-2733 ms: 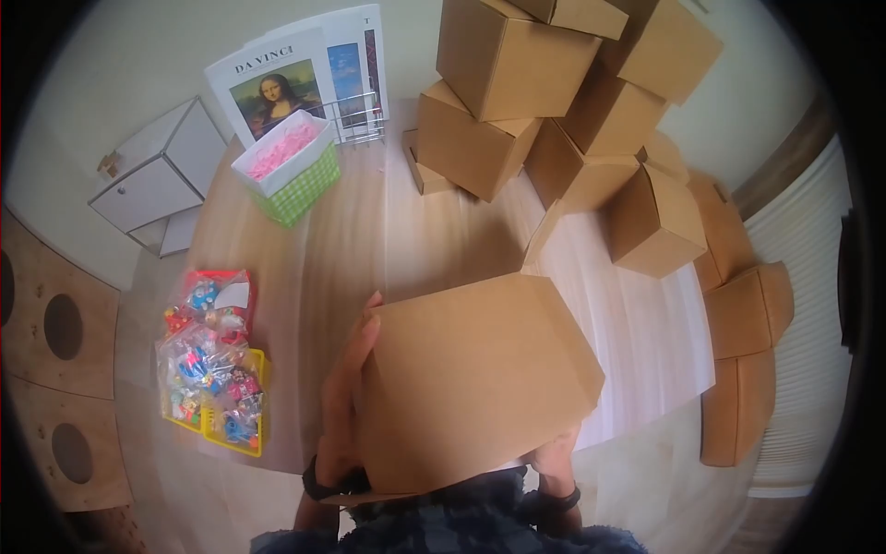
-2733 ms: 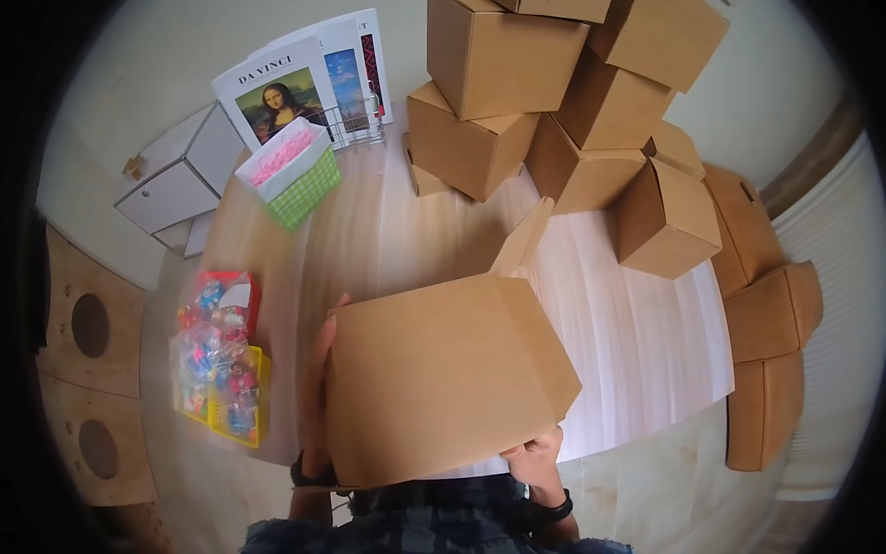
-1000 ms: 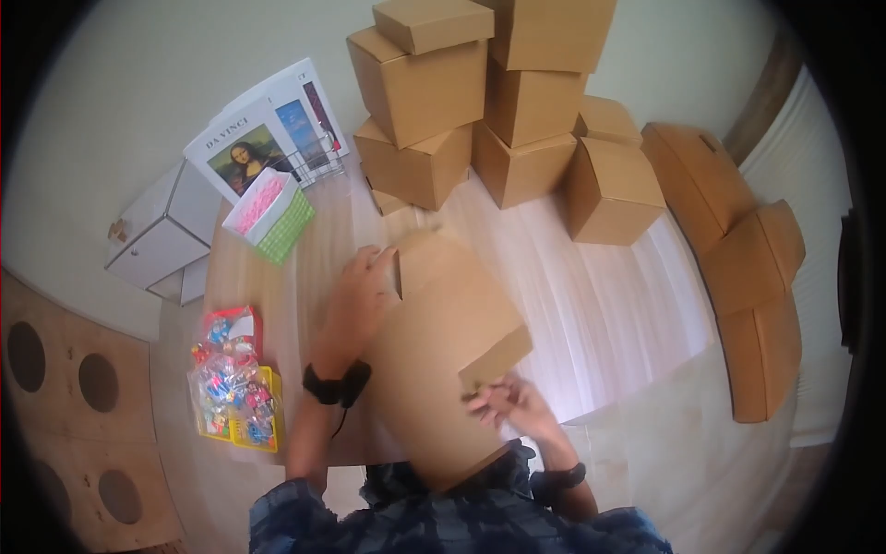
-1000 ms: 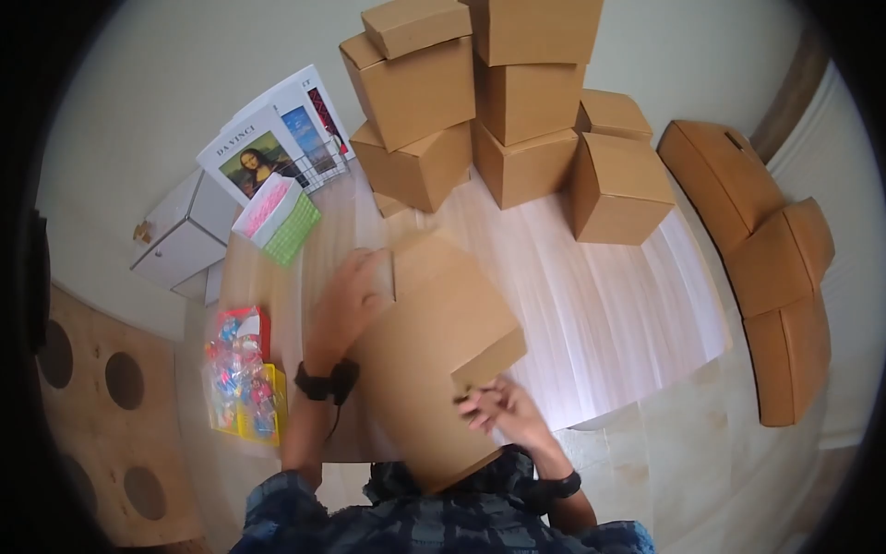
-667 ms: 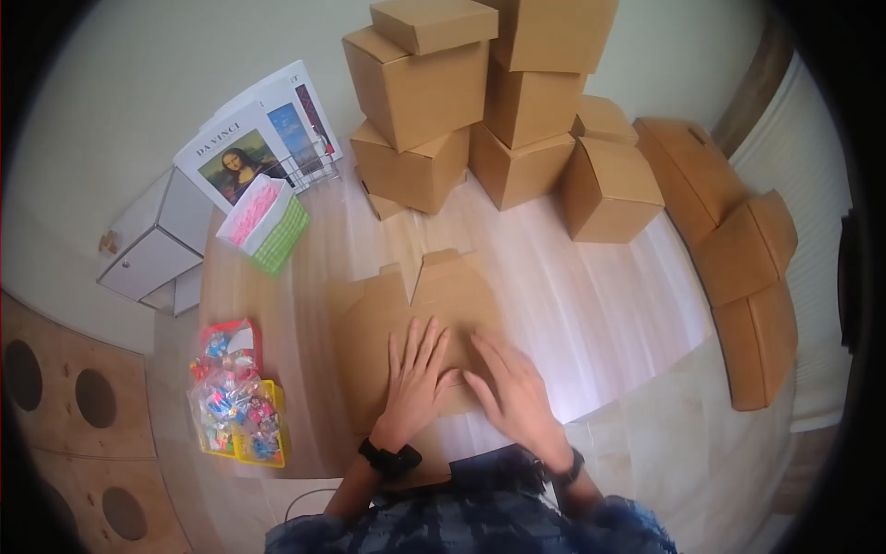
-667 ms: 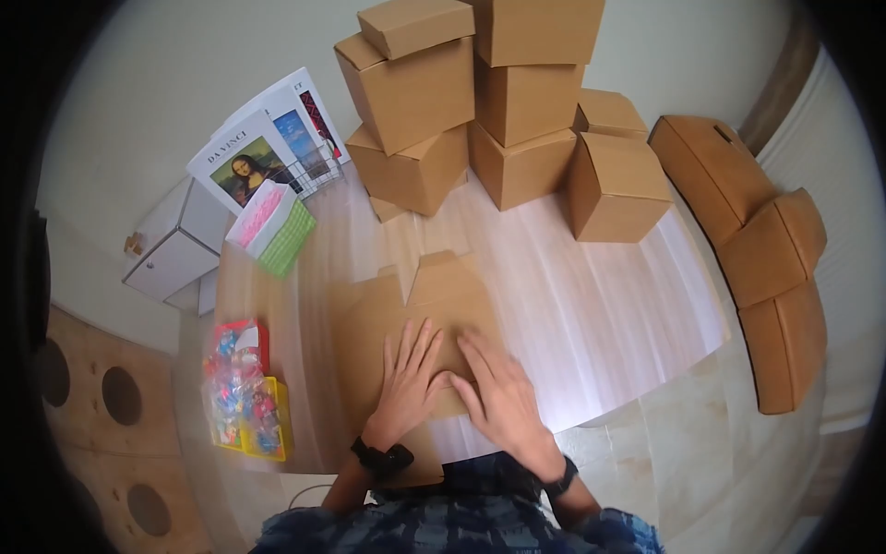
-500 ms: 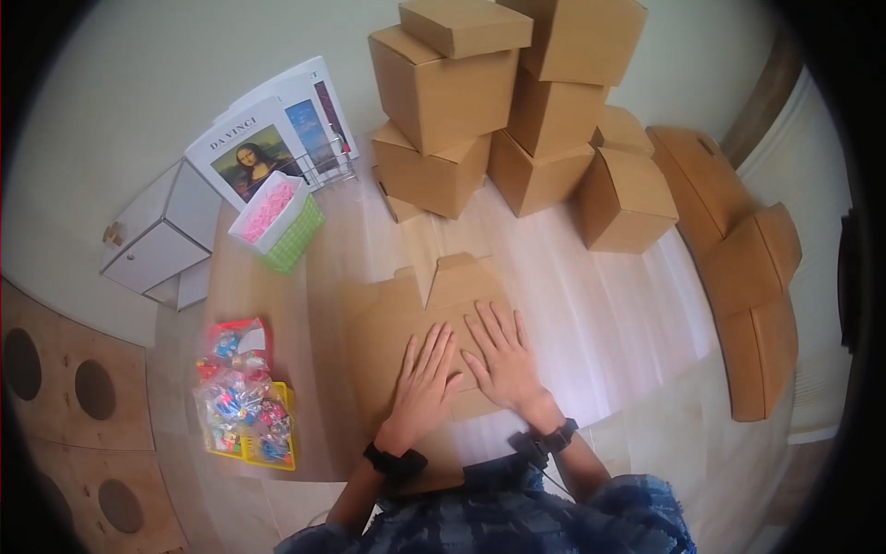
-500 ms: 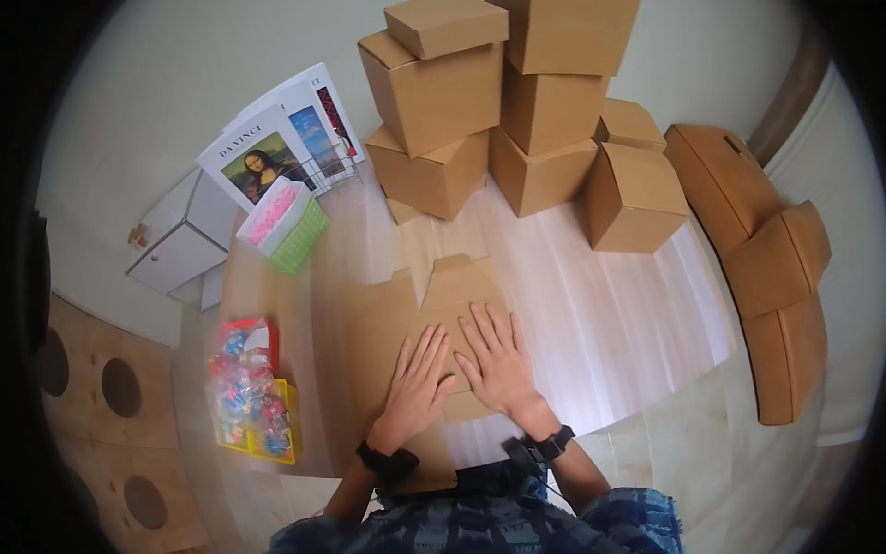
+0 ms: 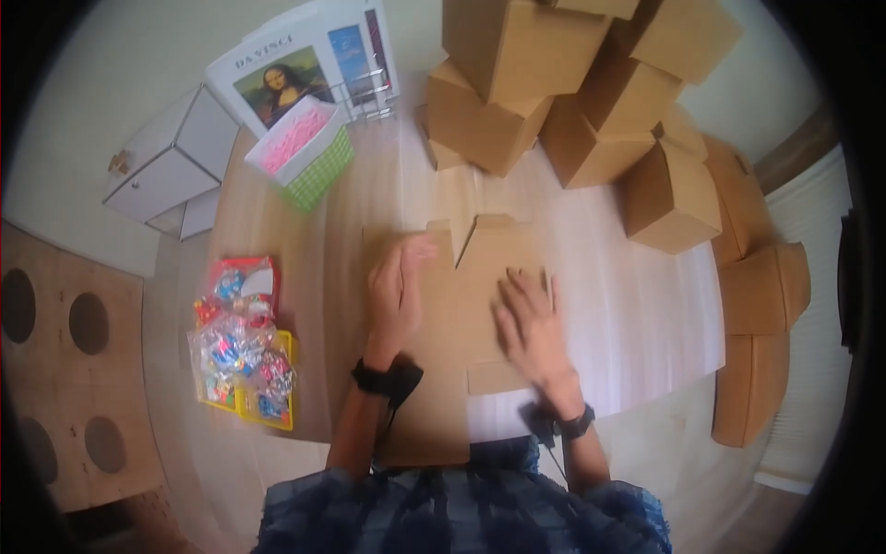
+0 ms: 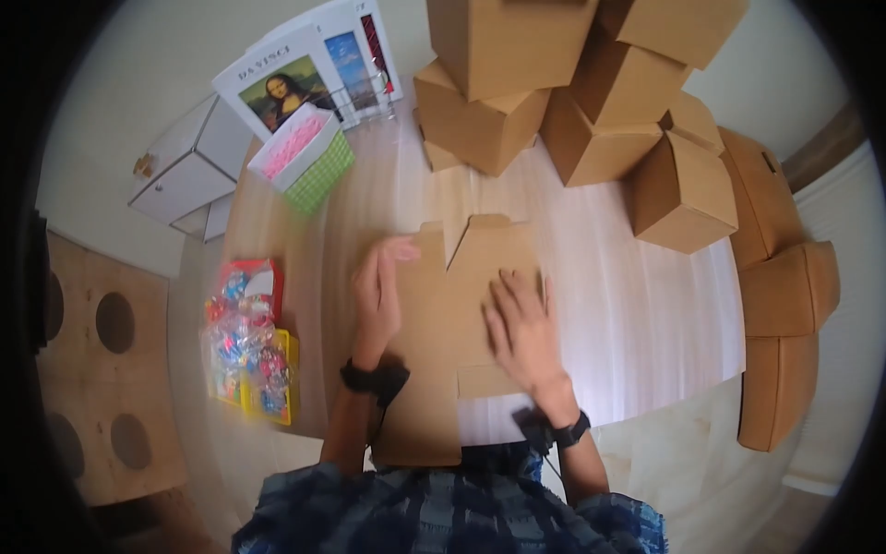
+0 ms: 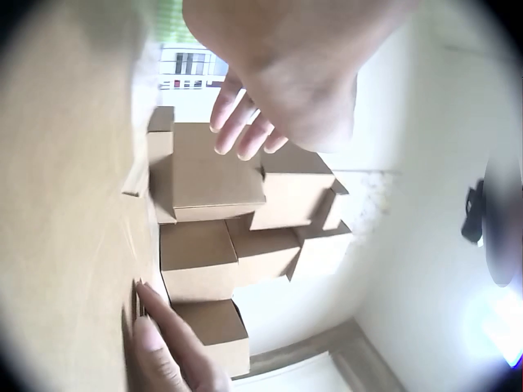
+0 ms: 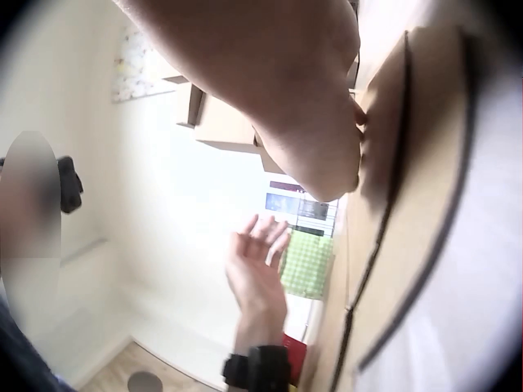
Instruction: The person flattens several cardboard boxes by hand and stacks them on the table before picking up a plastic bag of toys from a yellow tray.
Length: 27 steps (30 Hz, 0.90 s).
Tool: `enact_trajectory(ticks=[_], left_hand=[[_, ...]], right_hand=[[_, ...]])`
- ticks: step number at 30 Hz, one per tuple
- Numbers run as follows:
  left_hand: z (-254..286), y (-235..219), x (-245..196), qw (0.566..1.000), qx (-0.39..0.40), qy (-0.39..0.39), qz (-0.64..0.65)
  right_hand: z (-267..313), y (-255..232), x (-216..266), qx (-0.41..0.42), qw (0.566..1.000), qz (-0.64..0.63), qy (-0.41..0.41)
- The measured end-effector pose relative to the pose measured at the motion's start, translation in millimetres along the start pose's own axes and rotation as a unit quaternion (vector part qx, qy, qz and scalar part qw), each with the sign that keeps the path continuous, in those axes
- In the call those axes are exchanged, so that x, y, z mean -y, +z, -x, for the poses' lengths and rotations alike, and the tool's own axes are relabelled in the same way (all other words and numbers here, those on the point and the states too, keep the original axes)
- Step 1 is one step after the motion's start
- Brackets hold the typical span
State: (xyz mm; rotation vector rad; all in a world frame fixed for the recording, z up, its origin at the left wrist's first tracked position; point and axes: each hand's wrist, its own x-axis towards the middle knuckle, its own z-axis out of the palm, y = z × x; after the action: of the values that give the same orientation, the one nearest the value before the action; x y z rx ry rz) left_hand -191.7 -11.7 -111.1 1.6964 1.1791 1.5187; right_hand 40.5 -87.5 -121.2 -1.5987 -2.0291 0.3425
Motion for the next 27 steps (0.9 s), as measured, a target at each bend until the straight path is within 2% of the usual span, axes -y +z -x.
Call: enact_trajectory(ticks=[1,2,5,6,9,10,12,15,18,19,22,24,25,26,27], left_hand=[[1.3,-0.9,16.1,0.998,-0.001,0.035,-0.055],[2.6,-1.9,33.2,0.991,-0.003,0.071,-0.110],[11.1,-7.2,50.6,0.945,0.001,0.164,-0.281],[13.8,-8.5,49.5,0.922,0.008,0.191,-0.337],[15.6,-4.3,43.8,0.880,0.057,0.272,-0.385],[14.2,-2.1,44.0,0.880,0.050,0.269,-0.387],[11.2,1.1,47.5,0.881,0.034,0.279,-0.379],[8.2,5.7,43.7,0.928,0.023,0.179,-0.324],[12.0,5.1,41.9,0.958,0.068,0.095,-0.262],[12.4,5.6,40.7,0.956,0.073,0.103,-0.266],[9.9,7.5,32.0,0.948,0.103,0.105,-0.281],[11.2,7.9,33.1,0.942,0.117,0.117,-0.291],[11.6,8.6,34.1,0.939,0.121,0.123,-0.296],[13.2,9.0,35.1,0.938,0.126,0.126,-0.297],[14.8,8.9,36.5,0.937,0.130,0.129,-0.298]], right_hand=[[-11.1,-1.2,-0.5,-0.010,0.998,-0.054,0.011],[-24.5,-0.2,2.3,-0.083,0.985,-0.147,0.027],[-46.0,19.5,-13.9,-0.144,0.962,-0.213,0.094],[-50.4,25.5,-15.7,-0.185,0.975,-0.116,0.034],[-47.4,27.6,-12.2,-0.161,0.981,0.047,-0.094],[-45.3,28.4,-14.8,-0.154,0.980,0.056,-0.117],[-42.7,29.4,-16.7,-0.150,0.984,0.039,-0.089],[-43.1,27.0,-13.4,-0.145,0.986,0.022,-0.075],[-50.9,11.5,-14.4,-0.134,0.988,-0.020,-0.073],[-57.6,2.6,-11.1,-0.127,0.988,-0.040,-0.072],[-104.7,-57.7,17.1,-0.269,0.958,0.015,-0.095],[-150.0,-114.5,31.4,-0.348,0.915,0.123,-0.164],[-176.2,-133.0,31.4,-0.406,0.876,0.179,-0.190],[-197.6,-155.6,35.5,-0.419,0.855,0.238,-0.193],[-211.6,-176.8,45.7,-0.406,0.858,0.251,-0.189]])
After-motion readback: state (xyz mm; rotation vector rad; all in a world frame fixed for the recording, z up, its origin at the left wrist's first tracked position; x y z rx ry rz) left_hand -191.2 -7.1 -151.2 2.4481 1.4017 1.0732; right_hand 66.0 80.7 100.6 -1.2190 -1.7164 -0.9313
